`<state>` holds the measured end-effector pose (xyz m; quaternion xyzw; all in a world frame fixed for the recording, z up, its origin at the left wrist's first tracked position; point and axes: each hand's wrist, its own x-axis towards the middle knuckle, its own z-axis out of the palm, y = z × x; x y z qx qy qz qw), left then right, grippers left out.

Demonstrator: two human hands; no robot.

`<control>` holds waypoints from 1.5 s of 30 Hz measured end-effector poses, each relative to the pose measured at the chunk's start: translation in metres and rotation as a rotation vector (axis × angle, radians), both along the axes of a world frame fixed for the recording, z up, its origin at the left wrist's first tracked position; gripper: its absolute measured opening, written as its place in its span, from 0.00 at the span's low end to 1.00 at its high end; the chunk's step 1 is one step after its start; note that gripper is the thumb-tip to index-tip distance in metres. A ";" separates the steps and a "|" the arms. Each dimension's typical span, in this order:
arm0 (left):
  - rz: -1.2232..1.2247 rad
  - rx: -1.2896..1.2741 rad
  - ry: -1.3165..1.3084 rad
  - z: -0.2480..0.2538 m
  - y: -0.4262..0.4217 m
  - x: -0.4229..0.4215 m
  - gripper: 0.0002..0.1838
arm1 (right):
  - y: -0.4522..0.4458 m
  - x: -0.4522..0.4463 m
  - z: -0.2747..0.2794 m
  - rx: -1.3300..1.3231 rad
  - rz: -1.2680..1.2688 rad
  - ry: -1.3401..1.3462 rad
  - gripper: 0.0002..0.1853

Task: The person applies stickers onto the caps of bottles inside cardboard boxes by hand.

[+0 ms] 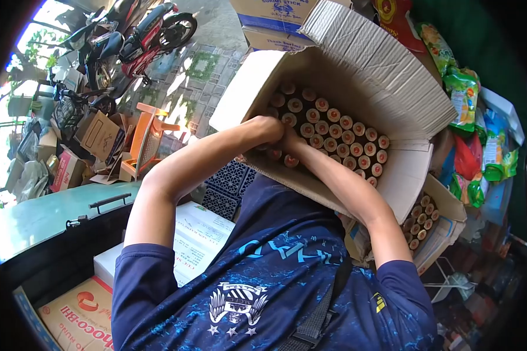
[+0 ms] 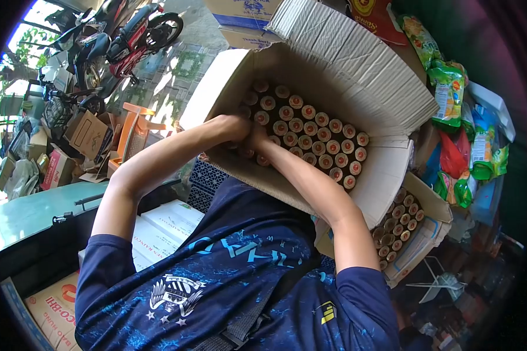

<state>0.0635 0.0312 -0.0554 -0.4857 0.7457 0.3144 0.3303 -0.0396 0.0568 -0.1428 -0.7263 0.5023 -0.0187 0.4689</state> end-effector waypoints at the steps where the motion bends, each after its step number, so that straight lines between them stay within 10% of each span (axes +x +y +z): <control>1: -0.035 0.022 -0.027 0.001 0.001 0.001 0.13 | 0.002 0.002 -0.001 0.000 -0.017 0.006 0.37; 5: 0.030 0.177 -0.069 0.026 0.000 -0.005 0.19 | 0.018 0.006 0.006 0.150 -0.285 -0.086 0.24; 18: -0.286 0.202 -0.190 0.054 0.019 -0.021 0.18 | 0.012 0.002 -0.021 0.058 -0.307 -0.390 0.25; 32: -0.218 0.119 -0.060 0.041 0.030 -0.034 0.25 | 0.001 -0.031 0.087 0.080 0.396 0.158 0.17; 35: -0.206 0.085 -0.055 0.030 0.029 -0.032 0.25 | 0.014 -0.058 0.197 -0.006 0.365 0.189 0.14; 41: -0.199 0.013 -0.100 0.009 0.029 -0.026 0.26 | 0.103 -0.115 0.402 -0.601 0.042 -0.991 0.06; 45: -0.223 -0.042 -0.131 -0.002 0.031 -0.027 0.26 | 0.156 -0.153 0.453 -1.178 0.253 -0.770 0.04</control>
